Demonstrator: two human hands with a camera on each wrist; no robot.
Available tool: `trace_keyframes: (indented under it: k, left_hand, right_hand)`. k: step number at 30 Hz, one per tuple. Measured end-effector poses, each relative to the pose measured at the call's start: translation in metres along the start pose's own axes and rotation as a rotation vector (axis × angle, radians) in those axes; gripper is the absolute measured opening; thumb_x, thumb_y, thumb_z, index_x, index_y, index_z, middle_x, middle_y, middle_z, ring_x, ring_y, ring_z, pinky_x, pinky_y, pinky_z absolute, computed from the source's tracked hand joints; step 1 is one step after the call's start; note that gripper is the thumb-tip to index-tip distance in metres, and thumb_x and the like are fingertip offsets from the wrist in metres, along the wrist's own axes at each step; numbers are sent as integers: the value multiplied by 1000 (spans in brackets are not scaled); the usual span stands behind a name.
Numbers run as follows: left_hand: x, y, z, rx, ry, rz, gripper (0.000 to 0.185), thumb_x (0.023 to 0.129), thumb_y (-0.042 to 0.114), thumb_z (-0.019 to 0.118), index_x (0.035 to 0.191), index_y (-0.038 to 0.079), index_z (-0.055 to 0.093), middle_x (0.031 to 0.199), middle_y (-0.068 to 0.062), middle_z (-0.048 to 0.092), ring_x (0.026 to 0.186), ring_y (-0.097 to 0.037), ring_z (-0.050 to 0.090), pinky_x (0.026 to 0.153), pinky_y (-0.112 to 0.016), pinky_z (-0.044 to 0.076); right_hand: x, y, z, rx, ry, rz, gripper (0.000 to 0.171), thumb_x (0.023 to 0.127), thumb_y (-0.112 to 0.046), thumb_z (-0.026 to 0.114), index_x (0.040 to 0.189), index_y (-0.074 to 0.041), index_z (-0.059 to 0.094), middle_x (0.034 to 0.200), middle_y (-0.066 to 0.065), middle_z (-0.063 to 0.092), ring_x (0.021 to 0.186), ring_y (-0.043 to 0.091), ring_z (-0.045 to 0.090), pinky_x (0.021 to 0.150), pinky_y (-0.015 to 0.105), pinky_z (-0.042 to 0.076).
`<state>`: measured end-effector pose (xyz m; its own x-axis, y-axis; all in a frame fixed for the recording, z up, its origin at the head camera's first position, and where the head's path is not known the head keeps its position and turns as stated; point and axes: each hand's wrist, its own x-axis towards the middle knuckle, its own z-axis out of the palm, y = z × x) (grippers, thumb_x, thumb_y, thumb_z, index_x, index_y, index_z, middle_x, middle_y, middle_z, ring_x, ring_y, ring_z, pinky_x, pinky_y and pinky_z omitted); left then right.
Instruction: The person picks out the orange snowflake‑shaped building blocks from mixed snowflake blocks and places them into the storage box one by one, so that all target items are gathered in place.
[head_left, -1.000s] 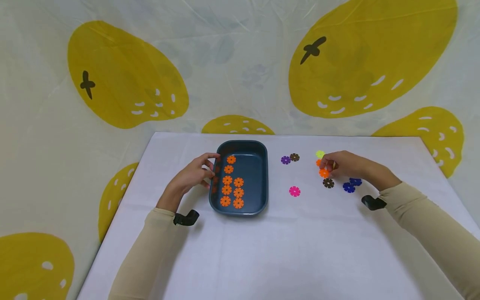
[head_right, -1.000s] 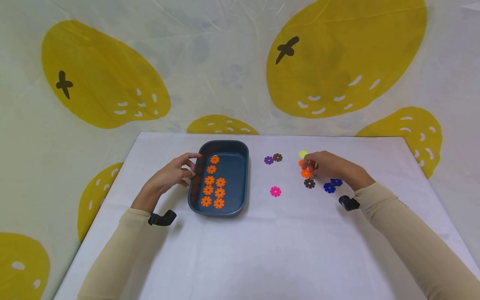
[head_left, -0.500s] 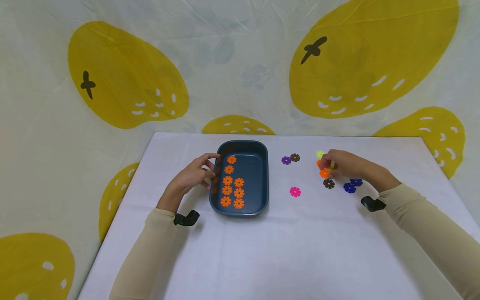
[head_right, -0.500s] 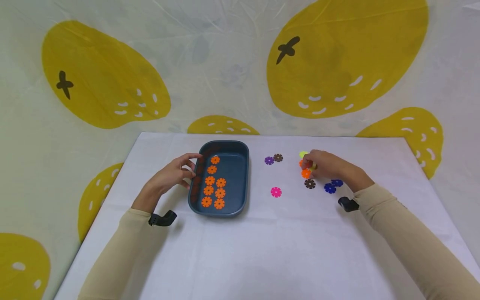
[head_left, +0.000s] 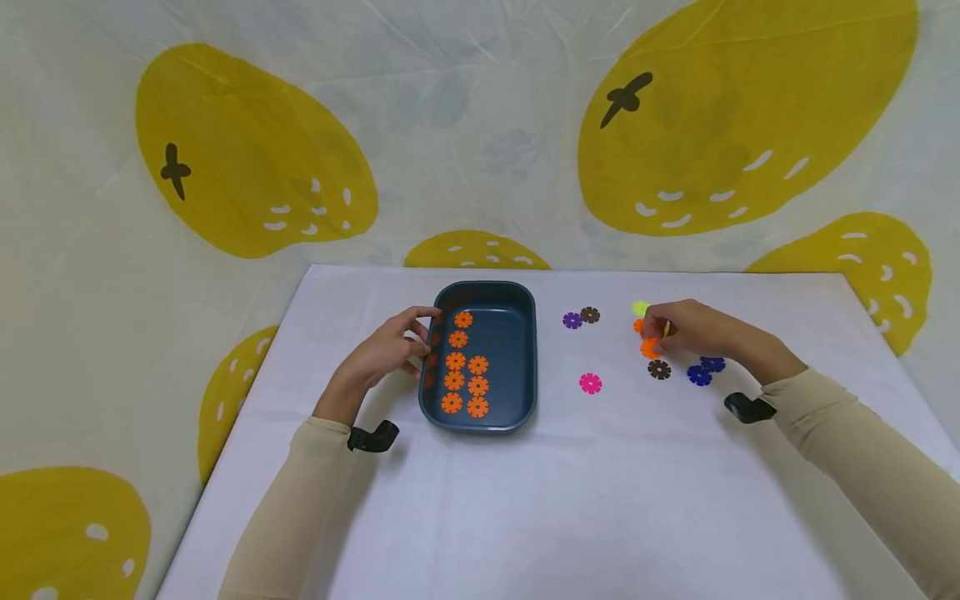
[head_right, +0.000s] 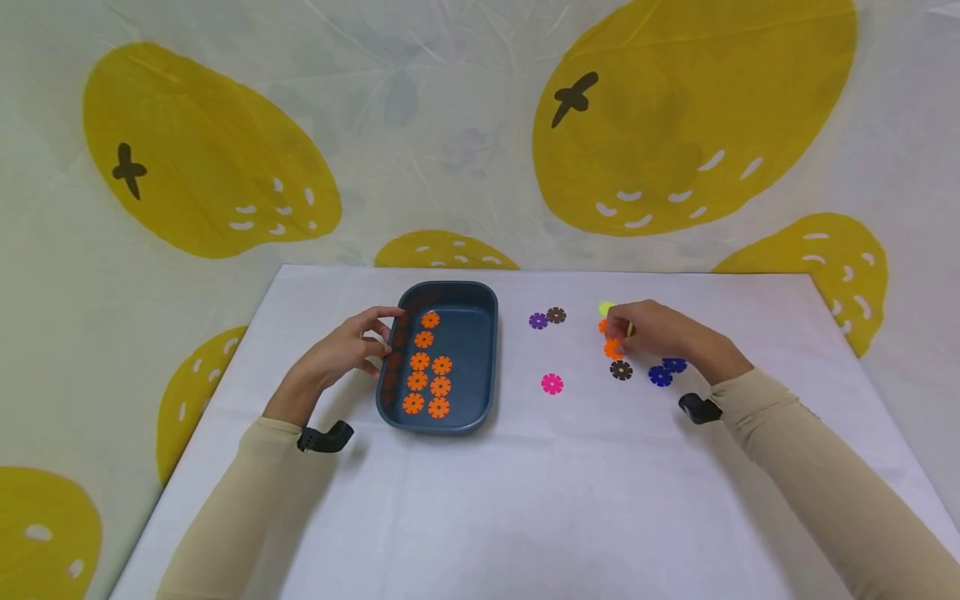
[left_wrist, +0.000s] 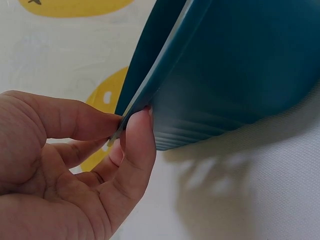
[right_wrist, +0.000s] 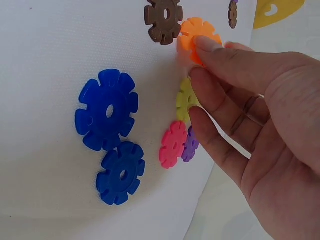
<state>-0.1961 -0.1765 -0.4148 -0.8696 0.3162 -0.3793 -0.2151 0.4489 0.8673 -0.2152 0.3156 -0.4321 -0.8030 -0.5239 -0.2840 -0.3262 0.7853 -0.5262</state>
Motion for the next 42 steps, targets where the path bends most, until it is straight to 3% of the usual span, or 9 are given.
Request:
trace_keyframes:
  k: [18, 42]
  left_hand:
    - [0, -1, 0, -3, 2, -6, 65, 92, -4, 54, 153, 13, 41, 114, -17, 43, 96, -31, 54, 62, -38, 59]
    - [-1, 2, 2, -15, 0, -3, 65, 93, -5, 53, 154, 12, 40, 114, -19, 42, 94, -30, 54, 62, -39, 59]
  right_hand:
    - [-2, -4, -4, -49, -44, -23, 11, 90, -9, 75, 97, -17, 79, 92, -5, 72, 87, 15, 61, 76, 26, 55]
    - [-4, -20, -15, 102, -19, -74, 20, 94, -8, 72, 113, -14, 76, 108, -1, 74, 96, 17, 65, 84, 24, 56]
